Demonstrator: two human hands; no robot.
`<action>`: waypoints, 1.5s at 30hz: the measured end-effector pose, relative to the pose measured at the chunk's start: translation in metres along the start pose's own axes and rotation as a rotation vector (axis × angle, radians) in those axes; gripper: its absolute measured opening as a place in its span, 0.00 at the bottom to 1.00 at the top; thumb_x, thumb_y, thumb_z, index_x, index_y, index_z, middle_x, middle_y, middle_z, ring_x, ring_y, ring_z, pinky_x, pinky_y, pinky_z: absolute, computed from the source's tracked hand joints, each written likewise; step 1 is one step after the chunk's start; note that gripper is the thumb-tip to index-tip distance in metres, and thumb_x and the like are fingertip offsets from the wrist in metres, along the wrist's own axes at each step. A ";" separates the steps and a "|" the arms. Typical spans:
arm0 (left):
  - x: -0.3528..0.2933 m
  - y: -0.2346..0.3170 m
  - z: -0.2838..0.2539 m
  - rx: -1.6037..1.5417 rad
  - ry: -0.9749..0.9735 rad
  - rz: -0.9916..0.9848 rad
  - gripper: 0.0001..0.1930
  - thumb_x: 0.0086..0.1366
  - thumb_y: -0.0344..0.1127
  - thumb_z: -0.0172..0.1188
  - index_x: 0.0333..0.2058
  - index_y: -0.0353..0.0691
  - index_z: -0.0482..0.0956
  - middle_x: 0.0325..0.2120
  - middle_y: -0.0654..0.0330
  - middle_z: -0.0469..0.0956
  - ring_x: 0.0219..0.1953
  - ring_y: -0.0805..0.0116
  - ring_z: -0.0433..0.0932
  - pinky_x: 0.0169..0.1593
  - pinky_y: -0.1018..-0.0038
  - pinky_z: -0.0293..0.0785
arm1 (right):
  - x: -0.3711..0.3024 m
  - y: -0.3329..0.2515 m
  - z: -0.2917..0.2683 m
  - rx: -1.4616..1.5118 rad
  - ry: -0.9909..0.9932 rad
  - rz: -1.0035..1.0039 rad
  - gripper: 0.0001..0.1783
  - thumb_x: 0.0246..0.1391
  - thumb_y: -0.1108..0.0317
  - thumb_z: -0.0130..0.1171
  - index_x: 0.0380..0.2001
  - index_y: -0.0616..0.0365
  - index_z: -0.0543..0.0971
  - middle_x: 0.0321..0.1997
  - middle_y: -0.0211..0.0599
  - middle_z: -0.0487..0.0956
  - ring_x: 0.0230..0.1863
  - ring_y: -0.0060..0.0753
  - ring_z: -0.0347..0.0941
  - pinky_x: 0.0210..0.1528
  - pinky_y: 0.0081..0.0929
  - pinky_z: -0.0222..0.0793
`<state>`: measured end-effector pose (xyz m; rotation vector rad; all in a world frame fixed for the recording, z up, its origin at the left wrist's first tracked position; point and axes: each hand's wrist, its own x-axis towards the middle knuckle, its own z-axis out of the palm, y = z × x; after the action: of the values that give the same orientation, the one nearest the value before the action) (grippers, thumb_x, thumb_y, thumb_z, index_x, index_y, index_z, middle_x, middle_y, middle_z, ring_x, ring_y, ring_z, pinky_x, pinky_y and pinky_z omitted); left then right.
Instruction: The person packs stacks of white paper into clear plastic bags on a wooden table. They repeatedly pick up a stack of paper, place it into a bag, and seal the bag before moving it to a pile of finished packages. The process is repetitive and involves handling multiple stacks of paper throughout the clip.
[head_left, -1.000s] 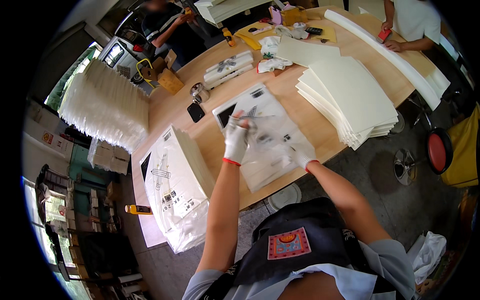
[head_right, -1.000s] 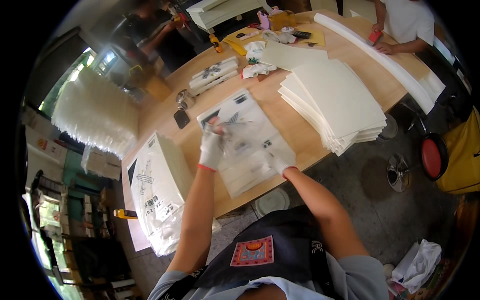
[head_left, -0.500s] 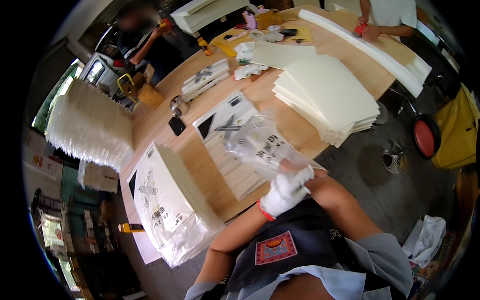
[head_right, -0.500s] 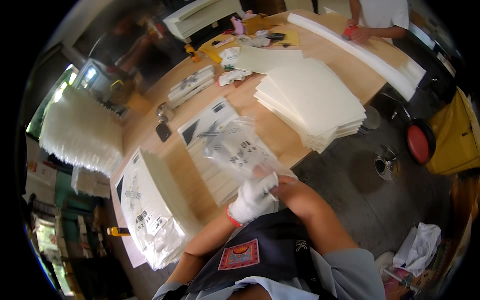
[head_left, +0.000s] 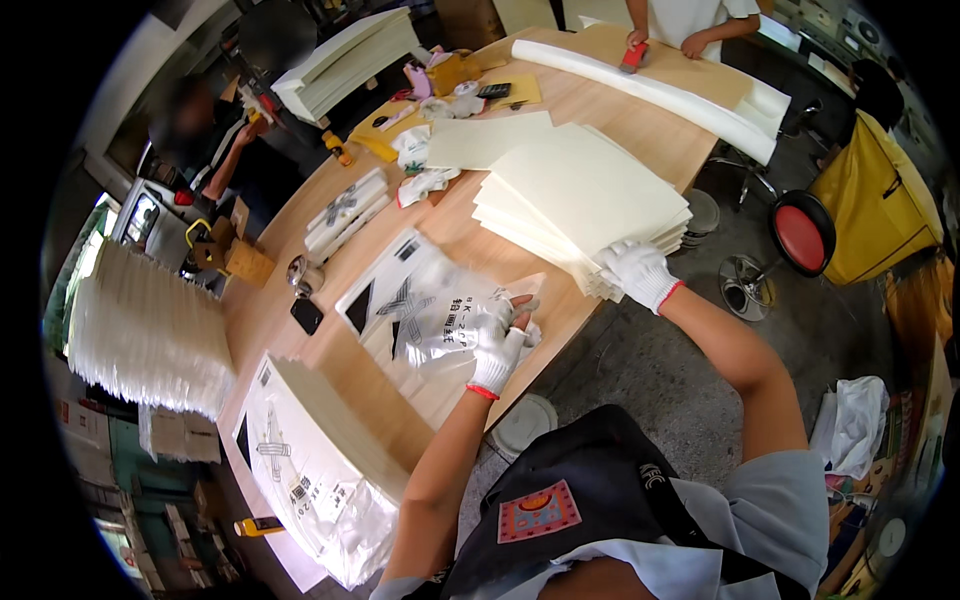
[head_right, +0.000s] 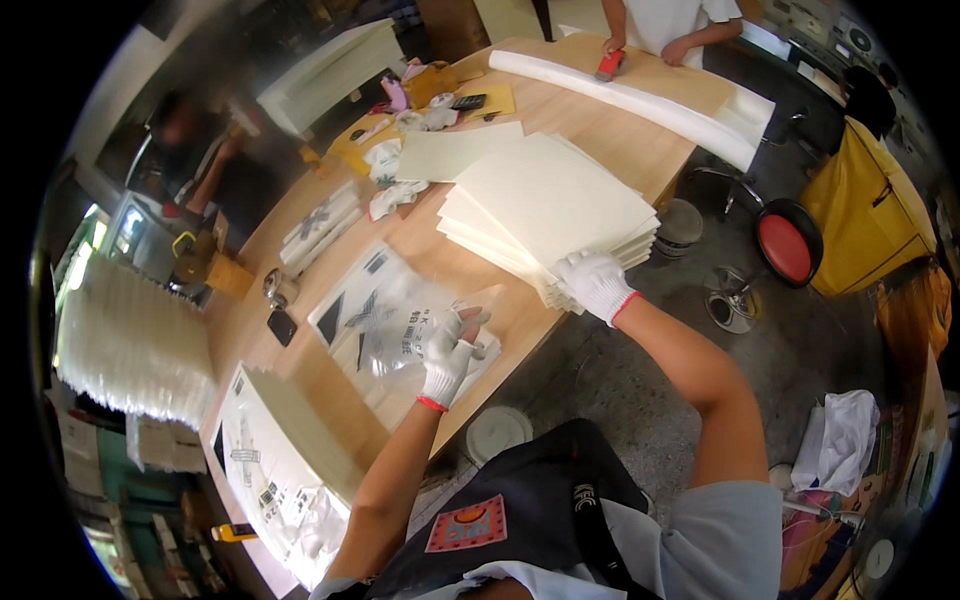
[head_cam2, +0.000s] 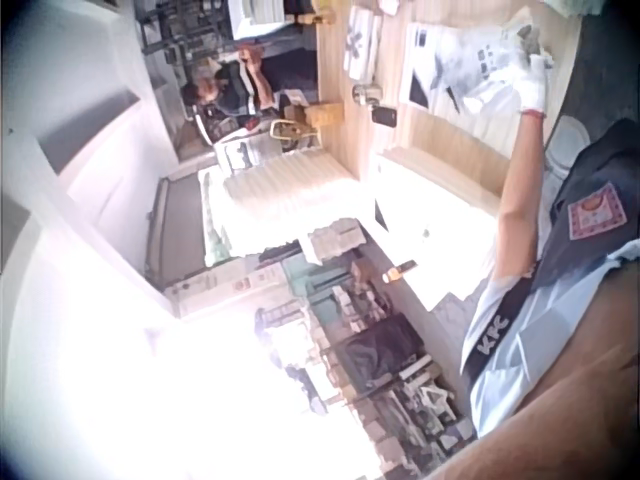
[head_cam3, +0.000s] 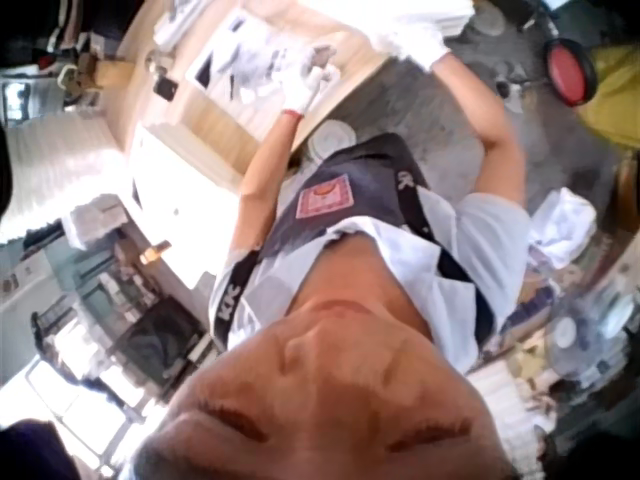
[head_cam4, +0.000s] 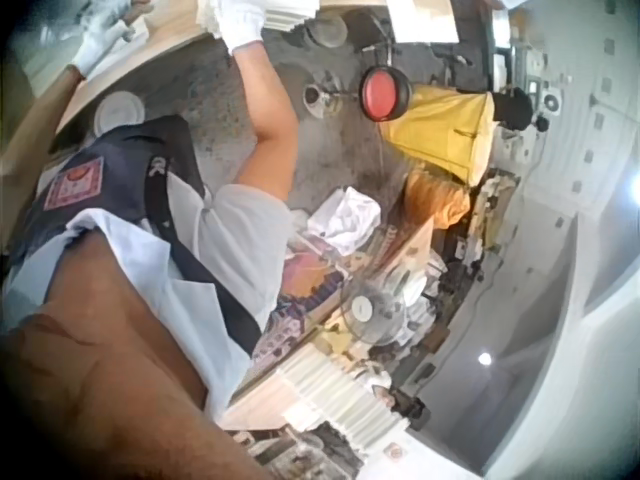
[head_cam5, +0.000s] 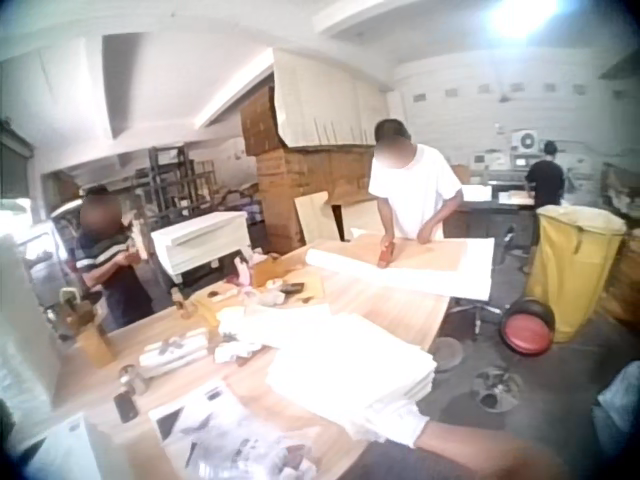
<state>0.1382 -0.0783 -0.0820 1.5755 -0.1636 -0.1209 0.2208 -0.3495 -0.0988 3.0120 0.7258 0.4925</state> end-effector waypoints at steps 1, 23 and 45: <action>0.010 -0.003 0.006 0.006 -0.035 0.029 0.15 0.66 0.31 0.49 0.51 0.36 0.69 0.44 0.56 0.77 0.25 0.78 0.73 0.31 0.81 0.72 | -0.001 0.009 0.004 0.006 0.026 -0.031 0.10 0.52 0.60 0.50 0.35 0.51 0.74 0.34 0.36 0.76 0.36 0.38 0.75 0.35 0.37 0.71; -0.045 0.059 0.053 1.040 -0.319 0.035 0.39 0.54 0.37 0.58 0.63 0.38 0.51 0.64 0.43 0.48 0.46 0.48 0.76 0.45 0.65 0.75 | -0.048 -0.121 -0.054 1.226 -0.085 0.672 0.20 0.56 0.55 0.54 0.42 0.60 0.77 0.40 0.45 0.79 0.42 0.40 0.76 0.46 0.32 0.67; -0.124 0.023 -0.028 0.616 0.034 0.582 0.17 0.56 0.23 0.50 0.44 0.42 0.76 0.28 0.58 0.78 0.28 0.60 0.77 0.30 0.71 0.72 | 0.034 -0.130 -0.001 1.651 -0.793 0.218 0.22 0.58 0.60 0.49 0.50 0.66 0.73 0.44 0.38 0.78 0.43 0.26 0.75 0.45 0.25 0.71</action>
<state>0.0204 -0.0285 -0.0622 2.0691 -0.6729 0.4509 0.1915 -0.2187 -0.0977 3.7460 0.9162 -2.2735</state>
